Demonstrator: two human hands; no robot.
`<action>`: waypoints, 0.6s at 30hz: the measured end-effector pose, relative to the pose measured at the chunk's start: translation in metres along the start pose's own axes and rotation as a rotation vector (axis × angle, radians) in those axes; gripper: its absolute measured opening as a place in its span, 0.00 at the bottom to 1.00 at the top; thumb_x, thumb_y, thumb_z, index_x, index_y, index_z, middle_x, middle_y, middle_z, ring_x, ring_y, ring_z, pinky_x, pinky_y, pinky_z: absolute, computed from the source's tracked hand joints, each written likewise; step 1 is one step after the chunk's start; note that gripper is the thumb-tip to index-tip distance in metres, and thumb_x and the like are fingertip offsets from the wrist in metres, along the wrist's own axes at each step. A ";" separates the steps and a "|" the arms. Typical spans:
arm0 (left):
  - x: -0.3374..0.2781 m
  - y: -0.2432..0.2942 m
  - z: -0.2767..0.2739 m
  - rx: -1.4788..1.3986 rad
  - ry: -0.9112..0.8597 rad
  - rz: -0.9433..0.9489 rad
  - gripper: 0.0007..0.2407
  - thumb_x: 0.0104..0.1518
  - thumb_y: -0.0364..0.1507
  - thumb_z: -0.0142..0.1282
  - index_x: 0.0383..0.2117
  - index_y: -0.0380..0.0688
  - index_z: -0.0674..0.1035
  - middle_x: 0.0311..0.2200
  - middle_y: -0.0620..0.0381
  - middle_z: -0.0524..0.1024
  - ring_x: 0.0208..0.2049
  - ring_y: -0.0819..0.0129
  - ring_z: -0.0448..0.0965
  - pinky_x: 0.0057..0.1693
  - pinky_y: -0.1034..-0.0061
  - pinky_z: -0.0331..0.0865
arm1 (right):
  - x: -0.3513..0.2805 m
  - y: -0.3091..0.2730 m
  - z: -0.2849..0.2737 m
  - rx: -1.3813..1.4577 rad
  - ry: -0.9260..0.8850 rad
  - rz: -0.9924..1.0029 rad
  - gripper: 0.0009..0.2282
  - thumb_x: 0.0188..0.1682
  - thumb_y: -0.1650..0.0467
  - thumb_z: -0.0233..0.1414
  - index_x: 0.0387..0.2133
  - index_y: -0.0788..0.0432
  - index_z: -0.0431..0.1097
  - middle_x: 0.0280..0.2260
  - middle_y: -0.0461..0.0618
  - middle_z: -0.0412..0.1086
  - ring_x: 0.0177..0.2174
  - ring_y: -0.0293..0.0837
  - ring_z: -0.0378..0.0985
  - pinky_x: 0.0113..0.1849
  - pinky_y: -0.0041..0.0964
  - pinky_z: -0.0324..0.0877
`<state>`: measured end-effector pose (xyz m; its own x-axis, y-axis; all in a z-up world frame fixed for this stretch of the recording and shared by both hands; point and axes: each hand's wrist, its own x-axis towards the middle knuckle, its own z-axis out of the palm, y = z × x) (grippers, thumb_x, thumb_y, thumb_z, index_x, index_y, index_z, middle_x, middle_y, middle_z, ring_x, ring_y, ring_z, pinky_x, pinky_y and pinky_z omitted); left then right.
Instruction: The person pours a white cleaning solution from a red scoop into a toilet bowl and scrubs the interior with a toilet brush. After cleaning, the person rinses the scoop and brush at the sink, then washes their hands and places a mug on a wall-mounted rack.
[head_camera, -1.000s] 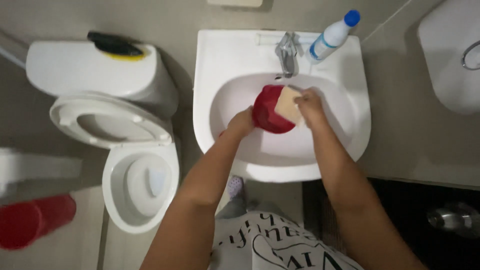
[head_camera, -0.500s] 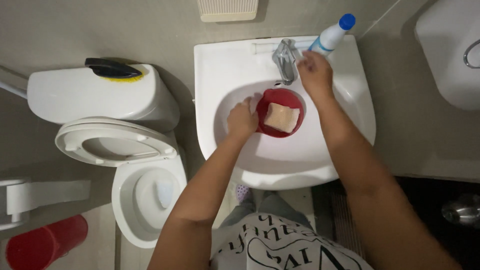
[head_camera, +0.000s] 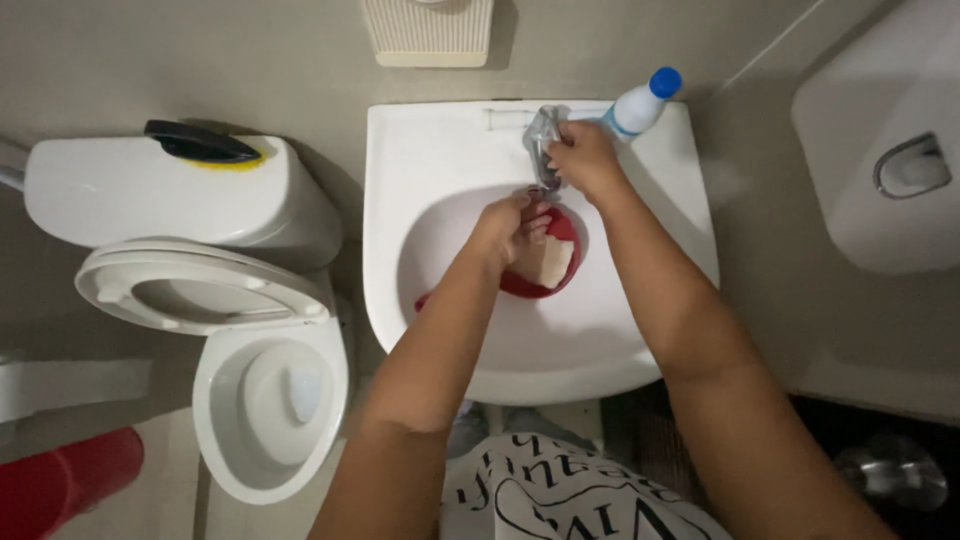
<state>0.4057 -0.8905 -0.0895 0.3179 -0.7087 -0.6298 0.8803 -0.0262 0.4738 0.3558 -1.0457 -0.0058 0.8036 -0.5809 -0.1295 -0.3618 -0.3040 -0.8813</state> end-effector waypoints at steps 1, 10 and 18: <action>-0.002 0.001 0.006 -0.005 0.004 0.002 0.12 0.66 0.29 0.41 0.47 0.43 0.78 0.34 0.55 0.79 0.34 0.64 0.78 0.42 0.68 0.73 | -0.002 -0.003 -0.004 -0.001 -0.006 0.000 0.06 0.49 0.73 0.55 0.36 0.64 0.76 0.27 0.46 0.74 0.25 0.37 0.75 0.29 0.35 0.71; 0.084 -0.033 -0.008 -0.363 -0.039 -0.004 0.12 0.69 0.26 0.35 0.42 0.32 0.75 0.32 0.48 0.77 0.31 0.60 0.78 0.38 0.73 0.78 | -0.007 -0.019 -0.028 -0.179 -0.050 -0.014 0.12 0.50 0.73 0.54 0.47 0.60 0.75 0.27 0.52 0.74 0.24 0.40 0.73 0.30 0.37 0.70; 0.147 -0.065 -0.038 -0.460 -0.046 0.064 0.12 0.70 0.27 0.36 0.43 0.30 0.74 0.30 0.50 0.74 0.27 0.65 0.75 0.35 0.73 0.78 | -0.028 -0.015 -0.031 -0.259 0.078 -0.073 0.14 0.48 0.71 0.56 0.47 0.62 0.71 0.30 0.52 0.73 0.29 0.45 0.77 0.34 0.39 0.71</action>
<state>0.4082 -0.9662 -0.2362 0.3698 -0.7292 -0.5757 0.9275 0.3265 0.1821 0.3239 -1.0480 0.0250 0.7969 -0.6035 -0.0258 -0.4208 -0.5240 -0.7405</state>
